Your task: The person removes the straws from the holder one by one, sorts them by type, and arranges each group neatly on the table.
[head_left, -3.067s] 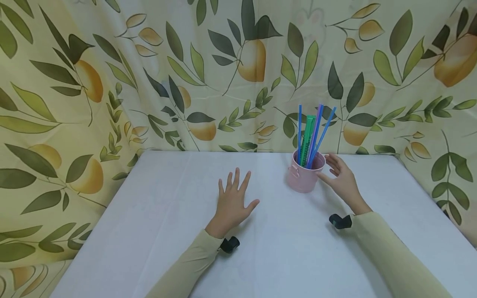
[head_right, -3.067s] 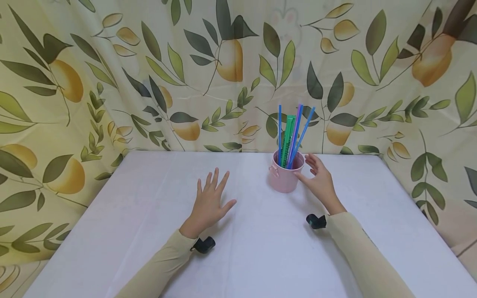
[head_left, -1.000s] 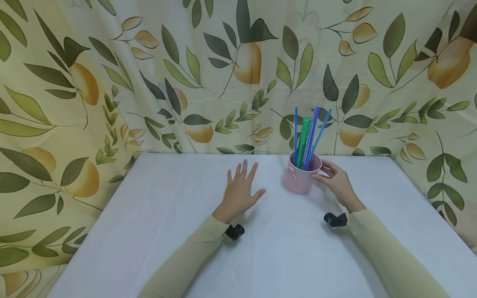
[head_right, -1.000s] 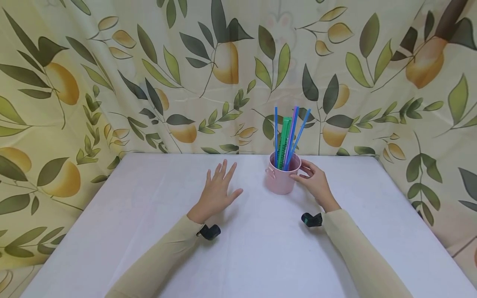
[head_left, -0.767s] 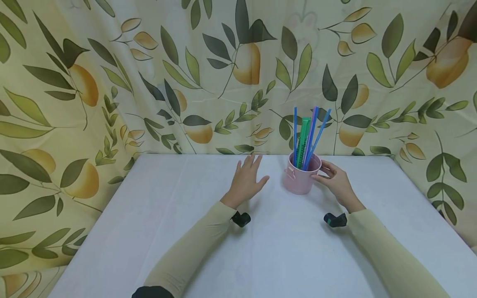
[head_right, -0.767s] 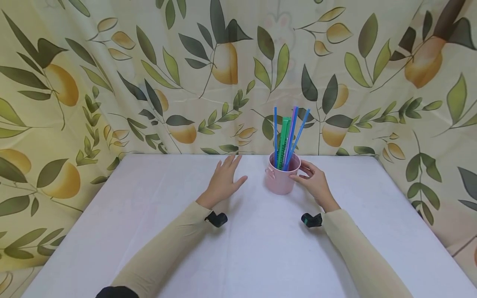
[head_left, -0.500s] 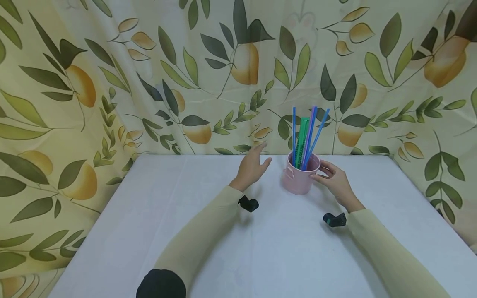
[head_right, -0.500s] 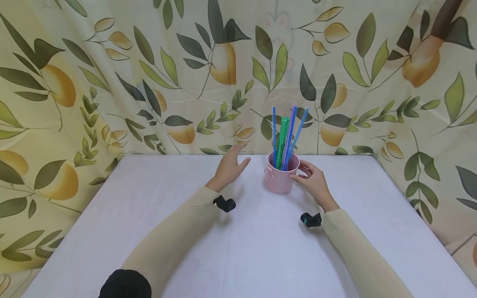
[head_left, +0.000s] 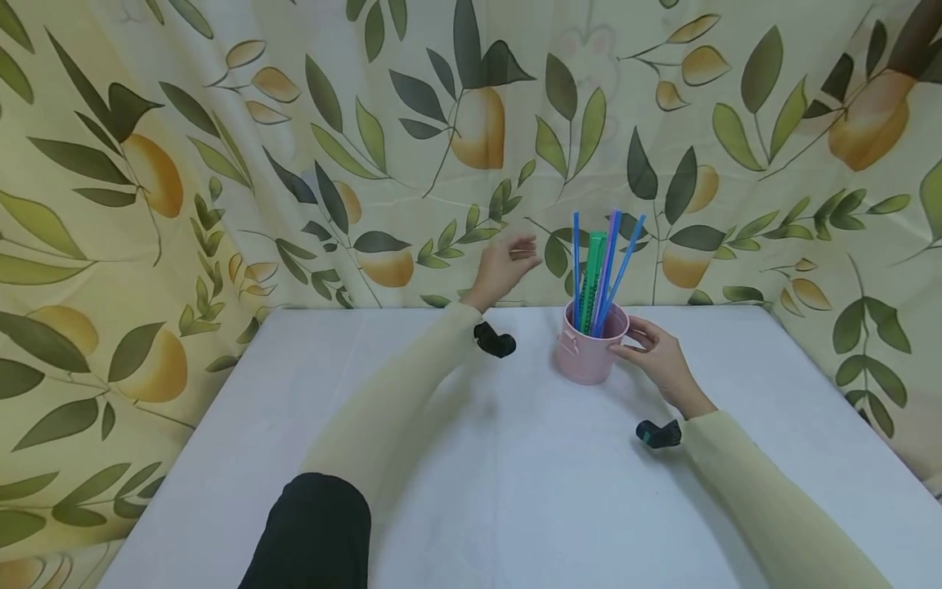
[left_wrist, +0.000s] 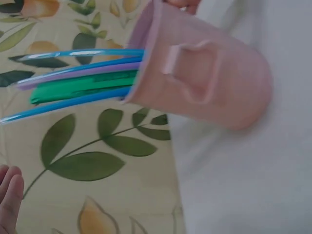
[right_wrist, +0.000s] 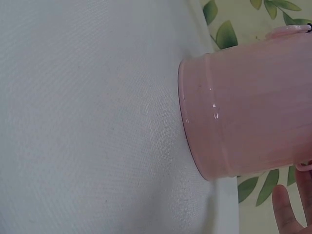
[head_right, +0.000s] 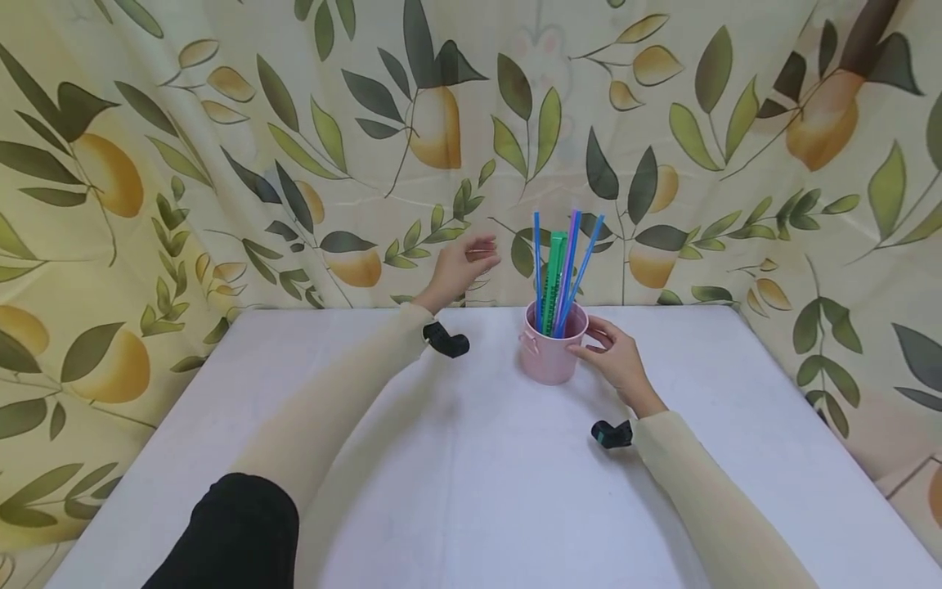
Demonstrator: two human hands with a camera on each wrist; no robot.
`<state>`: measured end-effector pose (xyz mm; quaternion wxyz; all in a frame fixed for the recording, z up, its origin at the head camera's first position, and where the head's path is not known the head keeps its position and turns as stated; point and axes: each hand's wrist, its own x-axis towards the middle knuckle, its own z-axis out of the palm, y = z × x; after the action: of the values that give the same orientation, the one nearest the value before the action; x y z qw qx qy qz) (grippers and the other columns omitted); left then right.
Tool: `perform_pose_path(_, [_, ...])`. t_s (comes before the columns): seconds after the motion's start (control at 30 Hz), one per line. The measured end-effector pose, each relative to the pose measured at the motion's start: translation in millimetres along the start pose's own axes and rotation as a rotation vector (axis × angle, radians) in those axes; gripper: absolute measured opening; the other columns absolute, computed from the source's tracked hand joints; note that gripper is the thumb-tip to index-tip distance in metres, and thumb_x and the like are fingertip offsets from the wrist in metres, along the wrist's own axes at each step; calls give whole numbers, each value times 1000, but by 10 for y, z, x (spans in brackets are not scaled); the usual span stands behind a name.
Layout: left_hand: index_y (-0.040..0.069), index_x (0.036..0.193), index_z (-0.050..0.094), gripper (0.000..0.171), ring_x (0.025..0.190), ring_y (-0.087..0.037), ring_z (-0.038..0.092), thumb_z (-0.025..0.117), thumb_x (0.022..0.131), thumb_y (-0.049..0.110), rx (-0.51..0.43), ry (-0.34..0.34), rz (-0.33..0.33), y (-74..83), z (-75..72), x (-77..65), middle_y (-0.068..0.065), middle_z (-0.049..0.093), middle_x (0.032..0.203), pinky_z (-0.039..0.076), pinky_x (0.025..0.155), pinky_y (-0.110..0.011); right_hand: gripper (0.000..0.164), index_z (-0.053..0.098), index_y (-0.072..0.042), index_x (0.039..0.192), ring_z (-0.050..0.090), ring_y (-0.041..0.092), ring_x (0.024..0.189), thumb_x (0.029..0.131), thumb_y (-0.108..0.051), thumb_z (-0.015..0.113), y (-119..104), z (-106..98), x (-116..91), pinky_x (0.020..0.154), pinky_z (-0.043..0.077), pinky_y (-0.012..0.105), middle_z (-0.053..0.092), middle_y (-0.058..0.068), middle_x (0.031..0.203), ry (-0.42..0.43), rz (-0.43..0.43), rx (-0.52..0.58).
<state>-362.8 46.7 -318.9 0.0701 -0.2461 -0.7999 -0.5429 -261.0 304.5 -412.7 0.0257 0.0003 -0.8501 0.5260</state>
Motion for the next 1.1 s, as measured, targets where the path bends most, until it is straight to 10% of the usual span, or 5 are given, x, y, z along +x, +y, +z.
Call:
perform_pose_path(0.23, [-3,122,59,36,109,-27,63,65,88,9,-163,-99,-96,111,-127,216,-18,65,117,53,90,-29,81,24,-2,147,30,39,138,86,-34,66,-8,-2,-16,105,34,46,29,22,151,-8,19,-3])
perform_pose_path(0.53, [-6,125,55,37,118,-32,57,61,90,7,-448,-194,-290,-82,129,210,-21,59,127,50,94,-28,79,25,-2,147,32,39,137,87,-33,66,-5,-10,-44,103,36,42,30,21,151,-6,15,2])
perform_pose_path(1.1, [-2,127,54,42,119,-29,58,65,88,9,-473,-218,-412,-296,513,171,-18,60,127,46,100,-34,81,24,-6,148,31,37,138,86,-36,67,14,13,-19,104,35,42,29,19,152,7,18,13])
